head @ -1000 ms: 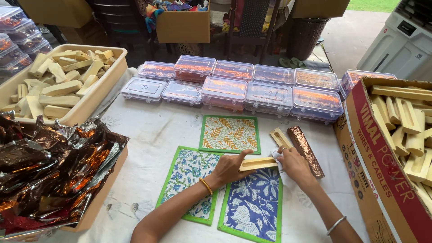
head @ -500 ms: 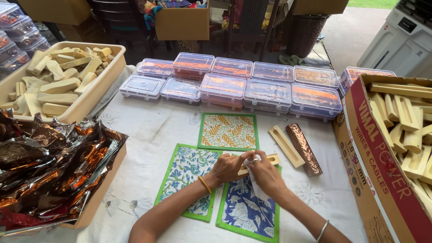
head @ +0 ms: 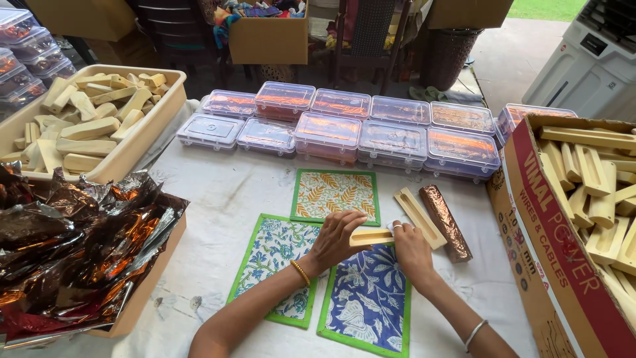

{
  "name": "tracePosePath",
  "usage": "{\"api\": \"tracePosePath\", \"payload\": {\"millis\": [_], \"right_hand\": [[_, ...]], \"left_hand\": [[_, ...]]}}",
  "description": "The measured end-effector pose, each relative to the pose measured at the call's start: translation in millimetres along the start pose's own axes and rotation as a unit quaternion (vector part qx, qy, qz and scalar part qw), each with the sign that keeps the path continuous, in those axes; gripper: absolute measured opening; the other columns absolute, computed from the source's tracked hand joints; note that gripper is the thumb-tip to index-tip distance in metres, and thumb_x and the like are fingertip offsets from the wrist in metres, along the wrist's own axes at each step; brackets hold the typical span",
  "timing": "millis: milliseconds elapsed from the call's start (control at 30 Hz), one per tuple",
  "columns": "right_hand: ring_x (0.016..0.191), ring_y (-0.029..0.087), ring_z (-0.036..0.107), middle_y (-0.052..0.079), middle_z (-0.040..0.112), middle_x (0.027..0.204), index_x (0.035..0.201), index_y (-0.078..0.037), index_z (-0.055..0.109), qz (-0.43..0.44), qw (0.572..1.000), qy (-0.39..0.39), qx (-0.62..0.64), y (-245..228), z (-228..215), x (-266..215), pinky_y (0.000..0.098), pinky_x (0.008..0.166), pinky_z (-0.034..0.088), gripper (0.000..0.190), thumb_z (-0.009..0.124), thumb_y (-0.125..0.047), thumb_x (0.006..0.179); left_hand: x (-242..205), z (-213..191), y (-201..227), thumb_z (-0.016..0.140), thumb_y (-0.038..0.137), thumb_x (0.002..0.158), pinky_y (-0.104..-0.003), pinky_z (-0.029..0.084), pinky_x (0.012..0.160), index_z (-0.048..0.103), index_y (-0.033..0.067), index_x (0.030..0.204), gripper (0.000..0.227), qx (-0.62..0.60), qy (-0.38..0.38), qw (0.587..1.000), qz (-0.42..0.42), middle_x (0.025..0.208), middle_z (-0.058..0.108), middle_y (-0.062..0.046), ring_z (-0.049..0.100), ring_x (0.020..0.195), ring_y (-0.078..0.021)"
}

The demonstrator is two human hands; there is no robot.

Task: The person cleans a small wooden piece using a white cloth. They wipe the surface and edges of the wood repeatedly while holding it over a patterned mat on a table. The workspace contains boxes of similar wooden items and other supplies.

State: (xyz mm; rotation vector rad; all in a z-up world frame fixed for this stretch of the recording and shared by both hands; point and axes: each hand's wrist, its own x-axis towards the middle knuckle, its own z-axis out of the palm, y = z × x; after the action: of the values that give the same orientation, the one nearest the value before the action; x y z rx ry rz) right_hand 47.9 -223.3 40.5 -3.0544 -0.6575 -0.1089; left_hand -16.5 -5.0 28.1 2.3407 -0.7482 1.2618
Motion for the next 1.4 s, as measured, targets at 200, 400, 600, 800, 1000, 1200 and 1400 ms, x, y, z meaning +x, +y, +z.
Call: {"api": "tracePosePath", "payload": {"millis": [200,400,600,800,1000,1200,1400], "right_hand": [[0.107,0.034,0.061,0.016,0.061,0.13,0.13,-0.003,0.056,-0.047,0.992,0.103,0.051,-12.5,-12.3,-18.9,0.0432,0.085,0.057,0.044,0.059,0.001,0.086],[0.115,0.034,0.059,0.016,0.065,0.12,0.111,0.0,0.064,-0.233,0.966,0.103,0.043,-44.2,-6.5,-42.3,0.049,0.1,0.049,0.034,0.065,-0.009,0.079],[0.136,0.035,0.049,0.018,0.065,0.128,0.113,-0.002,0.069,-0.31,0.914,0.073,0.25,-11.2,31.5,-7.8,0.0509,0.12,0.027,0.024,0.055,-0.018,0.103],[0.142,0.023,0.043,0.012,0.057,0.144,0.135,-0.01,0.058,-0.23,0.949,0.066,0.206,10.7,10.0,8.6,0.0594,0.123,0.009,0.049,0.03,-0.038,0.105],[0.146,0.024,0.028,0.01,0.037,0.16,0.148,-0.012,0.033,-0.191,0.978,0.065,0.054,-25.0,-6.3,-21.1,0.0659,0.113,0.004,0.067,0.038,-0.055,0.097],[0.149,0.02,0.028,0.003,0.035,0.163,0.156,-0.023,0.035,-0.268,0.952,0.052,0.14,-9.8,-12.2,-34.7,0.0676,0.119,0.008,0.053,0.029,-0.03,0.104],[0.149,0.018,0.025,0.003,0.033,0.161,0.152,-0.019,0.037,-0.068,0.994,0.053,0.068,25.0,3.8,-27.9,0.0703,0.119,0.007,0.048,0.029,-0.026,0.105]], "left_hand": [[-5.4,3.7,4.0,0.077,0.052,0.087,-0.045,0.017,0.131,0.034,0.0181,0.148,0.082,0.025,-0.052,0.998,0.039,0.158,0.038,0.0,0.031,0.15,-0.0199],[-20.3,22.1,-4.8,0.072,0.011,0.096,-0.045,0.006,0.137,0.026,0.0258,0.155,0.076,0.079,-0.046,0.989,0.117,0.166,0.034,0.008,0.027,0.156,-0.012],[-27.8,31.3,-11.8,0.07,0.008,0.096,-0.047,0.001,0.137,0.016,0.0279,0.161,0.086,0.095,-0.13,0.978,0.132,0.172,0.021,0.005,0.018,0.161,-0.0153],[-8.1,14.7,4.7,0.074,0.029,0.092,-0.05,0.002,0.131,0.008,0.0211,0.165,0.099,0.039,-0.128,0.989,0.064,0.172,0.014,-0.001,0.012,0.159,-0.0229],[4.1,3.0,3.3,0.086,0.025,0.072,-0.051,0.025,0.123,0.006,0.0044,0.159,0.119,-0.069,-0.152,0.974,-0.152,0.164,0.021,-0.025,0.024,0.152,-0.0382],[8.9,-5.9,11.4,0.08,0.035,0.08,-0.043,0.051,0.107,0.011,0.0059,0.16,0.109,-0.174,-0.253,0.906,-0.291,0.157,0.041,-0.024,0.065,0.117,-0.0339],[-10.9,14.4,-0.1,0.08,0.046,0.085,-0.048,0.043,0.111,0.046,0.0006,0.137,0.077,-0.034,-0.13,0.983,-0.127,0.141,0.053,-0.023,0.054,0.13,-0.0374]]}}
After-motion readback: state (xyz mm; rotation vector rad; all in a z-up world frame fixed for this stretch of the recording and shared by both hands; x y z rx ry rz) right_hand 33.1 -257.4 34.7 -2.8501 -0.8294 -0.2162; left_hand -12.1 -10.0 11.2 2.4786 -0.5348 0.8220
